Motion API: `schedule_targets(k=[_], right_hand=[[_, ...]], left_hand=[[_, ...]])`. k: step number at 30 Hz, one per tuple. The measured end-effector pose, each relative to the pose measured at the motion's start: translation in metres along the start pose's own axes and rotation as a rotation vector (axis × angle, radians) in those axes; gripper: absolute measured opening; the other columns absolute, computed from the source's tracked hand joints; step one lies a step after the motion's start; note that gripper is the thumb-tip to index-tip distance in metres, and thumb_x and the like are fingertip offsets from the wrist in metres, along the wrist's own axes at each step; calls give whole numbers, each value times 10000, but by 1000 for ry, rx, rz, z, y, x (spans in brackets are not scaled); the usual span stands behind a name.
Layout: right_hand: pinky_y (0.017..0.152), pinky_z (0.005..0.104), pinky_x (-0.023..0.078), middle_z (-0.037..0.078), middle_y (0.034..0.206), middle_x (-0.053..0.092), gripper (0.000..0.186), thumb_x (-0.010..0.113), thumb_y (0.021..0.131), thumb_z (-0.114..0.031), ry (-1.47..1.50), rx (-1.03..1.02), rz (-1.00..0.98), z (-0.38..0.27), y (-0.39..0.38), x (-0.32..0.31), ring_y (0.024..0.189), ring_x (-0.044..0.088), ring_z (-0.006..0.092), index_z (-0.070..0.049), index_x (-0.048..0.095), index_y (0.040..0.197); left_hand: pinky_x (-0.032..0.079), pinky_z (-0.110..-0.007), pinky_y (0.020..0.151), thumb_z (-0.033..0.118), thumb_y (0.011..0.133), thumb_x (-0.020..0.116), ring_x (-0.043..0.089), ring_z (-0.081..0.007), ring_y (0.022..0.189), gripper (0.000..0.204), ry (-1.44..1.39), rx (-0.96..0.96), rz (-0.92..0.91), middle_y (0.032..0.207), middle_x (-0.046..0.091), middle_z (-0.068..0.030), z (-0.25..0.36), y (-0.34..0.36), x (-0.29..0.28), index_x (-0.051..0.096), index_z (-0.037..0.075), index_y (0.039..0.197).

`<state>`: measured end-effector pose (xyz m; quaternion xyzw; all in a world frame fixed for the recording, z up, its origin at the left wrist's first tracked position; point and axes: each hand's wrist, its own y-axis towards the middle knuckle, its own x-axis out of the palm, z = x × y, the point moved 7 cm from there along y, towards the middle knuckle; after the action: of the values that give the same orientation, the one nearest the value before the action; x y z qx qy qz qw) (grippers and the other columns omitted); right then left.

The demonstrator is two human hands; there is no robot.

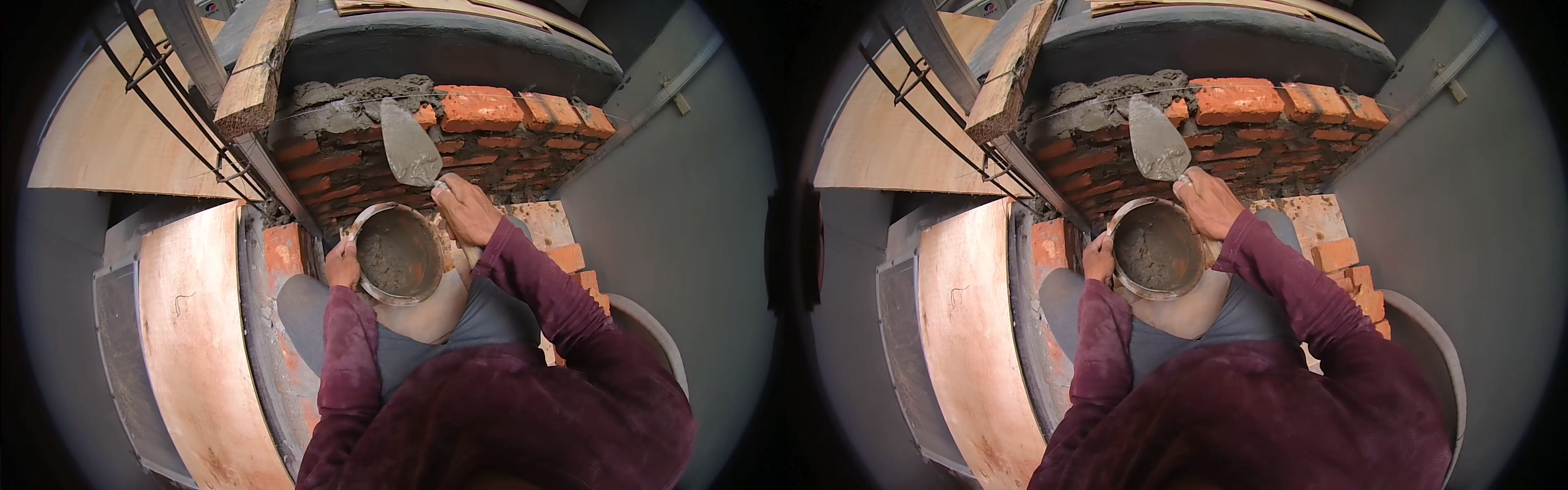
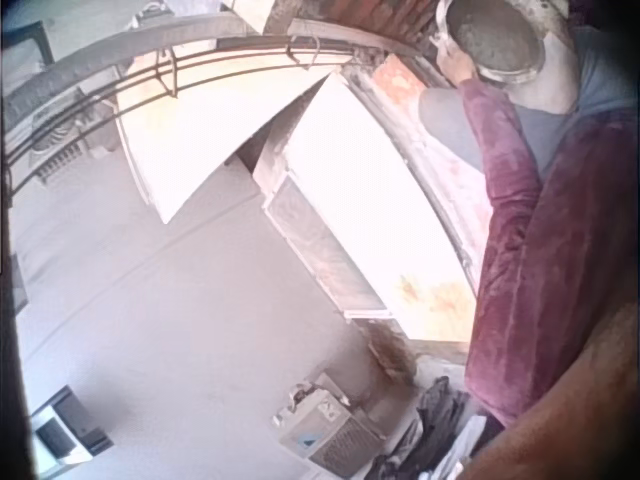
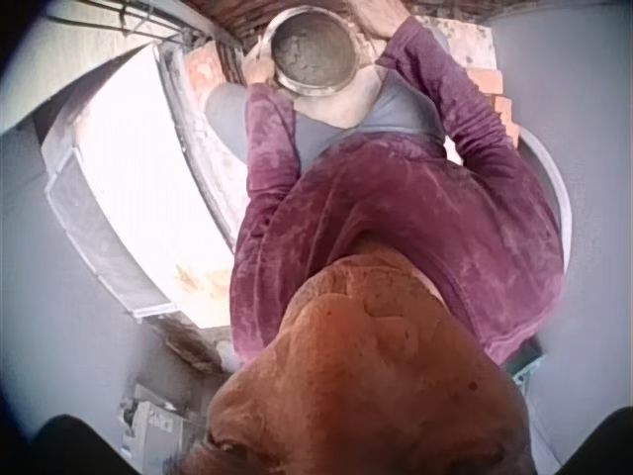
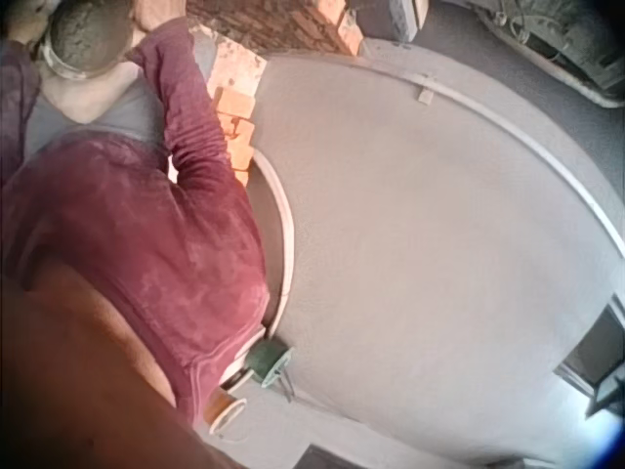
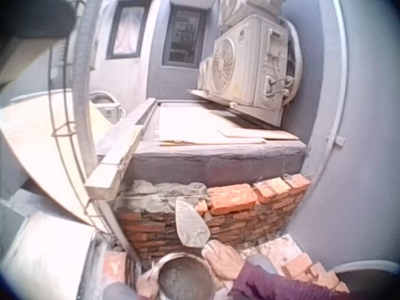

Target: The person applies mortar to a brick wall using a trowel and places bricks onto the mortar, tapping them into place with a hammer to build a small wall section.

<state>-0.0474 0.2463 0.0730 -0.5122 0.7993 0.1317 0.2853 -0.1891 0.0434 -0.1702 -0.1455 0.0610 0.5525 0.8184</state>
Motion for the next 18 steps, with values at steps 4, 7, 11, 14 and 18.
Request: schedule_targets(k=[4, 7, 11, 14, 18], right_hand=[[387, 312, 466, 56, 718, 524, 283, 414, 991, -295, 540, 184, -100, 6, 44, -16, 457, 537, 145, -24, 484, 947], [342, 323, 471, 57, 708, 512, 272, 421, 990, -287, 576, 167, -291, -16, 56, 8, 428, 525, 152, -24, 479, 956], [402, 365, 503, 109, 729, 551, 299, 414, 991, -273, 307, 72, -442, -45, 53, 51, 442, 566, 203, 18, 484, 978], [680, 474, 542, 237, 844, 625, 298, 423, 983, -252, -551, -533, -82, -58, 47, 55, 663, 654, 380, 41, 480, 998], [757, 533, 491, 295, 887, 618, 285, 468, 975, -244, -707, -232, 60, -31, 37, 20, 815, 621, 476, 40, 453, 971]], left_hand=[[461, -322, 918, 212, 939, 566, 658, -263, 1028, 344, 28, -40, -2, 1110, 693, -182, 14, -8, 6, 648, 11, 1206], [462, -323, 909, 217, 938, 566, 660, -263, 1014, 338, 1, -44, 16, 1092, 697, -183, 4, -4, 1, 654, 19, 1196], [464, -324, 904, 221, 937, 573, 660, -259, 1010, 322, 5, -37, 20, 1089, 699, -178, -1, -1, 1, 665, 46, 1191], [466, -322, 906, 219, 940, 576, 661, -254, 1020, 324, 49, -23, -6, 1096, 700, -177, 13, 1, 7, 664, 26, 1184], [473, -324, 896, 218, 944, 577, 666, -252, 1011, 342, 1, -1, 83, 1081, 707, -173, -15, 7, -8, 658, -31, 1164]])
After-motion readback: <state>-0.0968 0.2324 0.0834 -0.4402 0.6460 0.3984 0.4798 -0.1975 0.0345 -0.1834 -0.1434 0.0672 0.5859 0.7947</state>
